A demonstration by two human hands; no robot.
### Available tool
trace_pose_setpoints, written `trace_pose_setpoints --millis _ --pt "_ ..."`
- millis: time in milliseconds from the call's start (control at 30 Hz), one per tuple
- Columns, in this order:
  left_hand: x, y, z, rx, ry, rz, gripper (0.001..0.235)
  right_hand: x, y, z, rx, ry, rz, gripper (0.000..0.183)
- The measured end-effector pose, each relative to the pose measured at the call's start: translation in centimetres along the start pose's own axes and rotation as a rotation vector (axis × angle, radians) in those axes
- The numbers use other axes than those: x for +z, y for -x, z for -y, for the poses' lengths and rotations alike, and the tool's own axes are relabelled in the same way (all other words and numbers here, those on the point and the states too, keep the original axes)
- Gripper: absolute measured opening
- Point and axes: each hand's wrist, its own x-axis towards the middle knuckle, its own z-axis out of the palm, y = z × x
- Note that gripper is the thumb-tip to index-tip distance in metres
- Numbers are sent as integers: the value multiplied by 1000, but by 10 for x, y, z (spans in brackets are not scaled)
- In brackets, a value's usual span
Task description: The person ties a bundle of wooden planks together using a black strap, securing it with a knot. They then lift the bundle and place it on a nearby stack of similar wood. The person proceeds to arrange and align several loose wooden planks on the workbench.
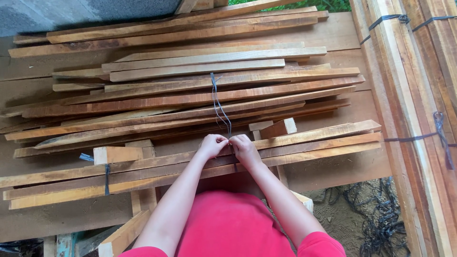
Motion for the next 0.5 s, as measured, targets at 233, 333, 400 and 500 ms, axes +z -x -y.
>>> trace_pose_setpoints --millis 233,333,400,500 --pt "-8 13 -8 -6 -1 -14 29 5 -3 0 -77 92 -13 20" --pt "-11 19 -12 4 11 -7 28 13 -2 -2 -5 165 29 16" --pt "-10 19 -13 21 20 -6 26 17 -3 -3 106 184 124 14" --pt "-6 14 -7 39 21 -12 26 18 -6 0 329 123 234 14"
